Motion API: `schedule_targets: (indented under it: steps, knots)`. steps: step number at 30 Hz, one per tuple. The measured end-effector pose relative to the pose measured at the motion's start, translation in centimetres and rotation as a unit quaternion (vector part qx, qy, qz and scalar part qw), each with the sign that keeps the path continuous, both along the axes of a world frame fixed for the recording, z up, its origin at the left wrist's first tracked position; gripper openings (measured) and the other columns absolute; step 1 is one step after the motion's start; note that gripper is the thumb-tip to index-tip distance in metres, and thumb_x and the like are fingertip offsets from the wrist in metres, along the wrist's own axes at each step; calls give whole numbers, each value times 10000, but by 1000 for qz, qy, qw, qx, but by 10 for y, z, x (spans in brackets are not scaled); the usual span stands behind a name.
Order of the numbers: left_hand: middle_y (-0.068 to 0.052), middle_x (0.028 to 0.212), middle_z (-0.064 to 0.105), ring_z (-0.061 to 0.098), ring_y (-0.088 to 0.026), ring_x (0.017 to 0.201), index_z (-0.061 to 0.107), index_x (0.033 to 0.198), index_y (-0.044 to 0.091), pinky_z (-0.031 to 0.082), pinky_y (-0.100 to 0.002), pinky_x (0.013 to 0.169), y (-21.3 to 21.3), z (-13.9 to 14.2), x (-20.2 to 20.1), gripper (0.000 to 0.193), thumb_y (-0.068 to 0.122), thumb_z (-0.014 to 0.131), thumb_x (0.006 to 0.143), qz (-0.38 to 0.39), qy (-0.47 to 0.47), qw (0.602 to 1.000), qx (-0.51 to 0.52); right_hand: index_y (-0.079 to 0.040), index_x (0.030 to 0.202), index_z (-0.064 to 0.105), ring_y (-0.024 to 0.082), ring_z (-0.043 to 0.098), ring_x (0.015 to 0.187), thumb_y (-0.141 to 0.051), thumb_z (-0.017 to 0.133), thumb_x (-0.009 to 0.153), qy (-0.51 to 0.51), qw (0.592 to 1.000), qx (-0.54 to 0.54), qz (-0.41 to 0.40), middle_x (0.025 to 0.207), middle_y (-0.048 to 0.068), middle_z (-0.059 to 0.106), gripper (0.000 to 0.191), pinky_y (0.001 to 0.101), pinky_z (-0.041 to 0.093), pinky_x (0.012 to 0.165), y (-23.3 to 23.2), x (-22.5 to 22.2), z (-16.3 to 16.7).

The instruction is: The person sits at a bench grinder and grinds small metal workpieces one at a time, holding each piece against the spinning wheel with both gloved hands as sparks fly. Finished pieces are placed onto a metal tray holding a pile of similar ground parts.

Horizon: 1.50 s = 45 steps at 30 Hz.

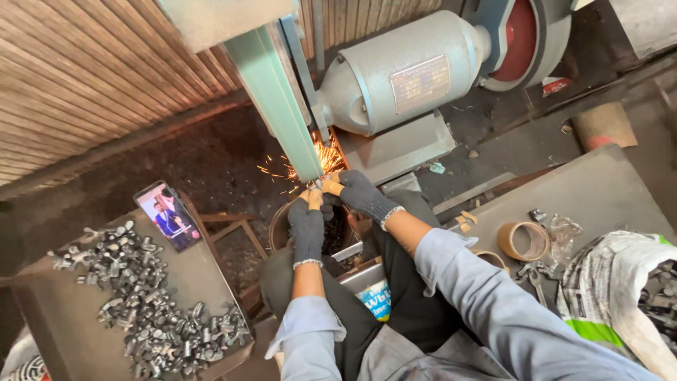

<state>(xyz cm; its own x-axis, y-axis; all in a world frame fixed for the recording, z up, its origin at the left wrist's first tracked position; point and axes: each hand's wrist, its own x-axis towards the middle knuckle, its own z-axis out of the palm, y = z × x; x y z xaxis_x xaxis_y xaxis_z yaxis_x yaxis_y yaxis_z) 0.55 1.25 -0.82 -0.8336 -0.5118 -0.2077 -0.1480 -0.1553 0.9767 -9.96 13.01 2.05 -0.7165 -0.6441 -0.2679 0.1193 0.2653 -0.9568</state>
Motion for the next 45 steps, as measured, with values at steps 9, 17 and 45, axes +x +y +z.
schedule_targets:
  steps: [9,17,45]
  knots:
    - [14,839,684,588,-92,786,718,987,-29,490,-268,718,12,-9,-26,315,263,611,1034,19,63,997,-33,20,1011,711,120,650,890,-183,675,966,74,994,-59,-45,937,10,731,212,313,533,819,15,-13,-1]
    - [-185,1089,753,717,-282,1018,747,1132,-3,550,-371,905,-49,50,51,323,255,710,941,22,23,945,-325,67,1226,658,261,677,1045,-286,746,941,296,951,73,-41,1138,183,716,461,392,513,883,27,20,10]
    - [-133,1066,771,693,-214,980,709,1197,-11,542,-358,892,47,53,89,323,188,681,944,-95,-12,995,-37,-5,1072,715,98,637,836,-234,664,989,-222,964,-137,39,916,23,716,249,279,533,730,69,76,44]
